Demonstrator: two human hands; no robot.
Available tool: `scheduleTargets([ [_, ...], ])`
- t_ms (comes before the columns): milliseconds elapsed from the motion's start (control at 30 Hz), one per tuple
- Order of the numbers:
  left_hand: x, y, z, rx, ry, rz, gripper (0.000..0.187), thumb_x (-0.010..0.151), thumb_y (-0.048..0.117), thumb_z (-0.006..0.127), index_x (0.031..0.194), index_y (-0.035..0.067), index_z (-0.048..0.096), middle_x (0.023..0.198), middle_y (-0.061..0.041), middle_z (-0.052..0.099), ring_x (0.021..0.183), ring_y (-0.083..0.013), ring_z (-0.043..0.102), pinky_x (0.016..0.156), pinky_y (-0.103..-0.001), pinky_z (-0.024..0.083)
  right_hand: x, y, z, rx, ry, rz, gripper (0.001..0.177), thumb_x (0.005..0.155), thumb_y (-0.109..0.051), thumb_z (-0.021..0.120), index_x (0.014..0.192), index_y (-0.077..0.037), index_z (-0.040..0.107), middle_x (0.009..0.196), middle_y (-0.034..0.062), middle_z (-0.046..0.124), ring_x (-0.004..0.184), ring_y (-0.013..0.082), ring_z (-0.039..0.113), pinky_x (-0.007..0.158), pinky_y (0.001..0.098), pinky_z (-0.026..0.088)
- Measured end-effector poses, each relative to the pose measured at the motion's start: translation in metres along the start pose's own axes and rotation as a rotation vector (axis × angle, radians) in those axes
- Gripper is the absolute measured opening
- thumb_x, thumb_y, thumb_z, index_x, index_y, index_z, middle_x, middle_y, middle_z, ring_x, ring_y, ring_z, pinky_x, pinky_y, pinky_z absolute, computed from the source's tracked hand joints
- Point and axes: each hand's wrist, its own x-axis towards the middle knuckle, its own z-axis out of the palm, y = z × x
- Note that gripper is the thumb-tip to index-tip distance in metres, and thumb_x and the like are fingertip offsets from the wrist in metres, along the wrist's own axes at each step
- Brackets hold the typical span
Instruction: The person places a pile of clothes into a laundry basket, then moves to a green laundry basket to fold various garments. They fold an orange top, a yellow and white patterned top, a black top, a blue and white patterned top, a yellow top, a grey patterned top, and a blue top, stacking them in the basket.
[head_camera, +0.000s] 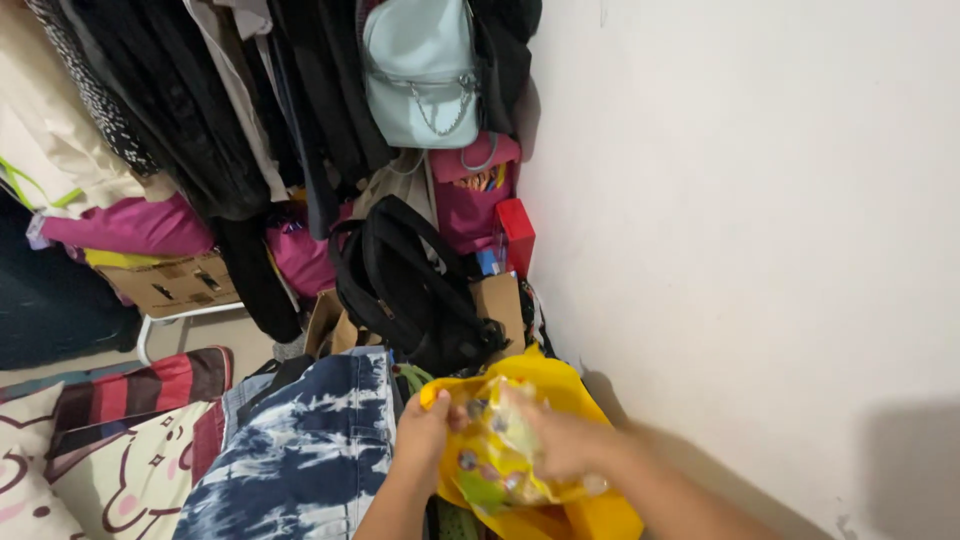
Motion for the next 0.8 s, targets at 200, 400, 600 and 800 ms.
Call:
scheduleTargets([
  [200, -0.051, 0.045, 0.073, 0.018, -0.456, 0.073, 0.021, 0.102, 0.028, 0.062, 0.109, 0.008, 0.06, 0.078, -0.006, 0.057, 0.06, -0.0154, 0.05, 0.056, -0.029, 0.046, 0.032, 0.068, 0.078, -0.385, -0.089, 0.116, 0.089, 0.085, -0.026, 0.067, 0.158, -0.021, 0.015, 0.14, 0.0153, 0.059, 0.127, 0.0294, 0.055, 0.107, 0.0484, 0.034],
  [400, -0.008, 0.109, 0.001, 0.088, 0.055, 0.092, 0.021, 0.099, 0.028, 0.061, 0.115, 0.015, 0.06, 0.084, -0.002, 0.06, 0.059, -0.0135, 0.048, 0.054, -0.03, 0.042, -0.01, 0.214, 0.048, -1.043, -0.218, 0.243, 0.065, 0.092, -0.041, 0.059, 0.149, -0.016, 0.04, 0.147, 0.0135, 0.054, 0.138, 0.0346, 0.044, 0.116, 0.0664, 0.012],
  [600, 0.021, 0.094, -0.021, 0.083, 0.009, 0.091, 0.025, 0.1, 0.022, 0.057, 0.124, 0.014, 0.059, 0.095, -0.006, 0.066, 0.065, -0.0162, 0.054, 0.062, -0.032, 0.049, -0.047, 0.198, 0.003, -1.097, -0.104, 0.437, 0.056, 0.097, -0.043, 0.056, 0.147, -0.019, 0.048, 0.15, 0.0105, 0.049, 0.143, 0.0395, 0.036, 0.121, 0.0718, 0.001],
  [800, 0.002, 0.095, -0.017, 0.041, 0.031, 0.036, 0.026, 0.101, 0.017, 0.053, 0.127, 0.015, 0.055, 0.111, -0.008, 0.068, 0.076, -0.02, 0.061, 0.072, -0.035, 0.053, -0.053, 0.181, 0.011, -1.045, 0.045, 0.45, 0.034, 0.093, -0.021, 0.06, 0.127, -0.019, 0.061, 0.114, 0.0035, 0.07, 0.122, 0.0278, 0.056, 0.11, 0.0616, 0.028],
])
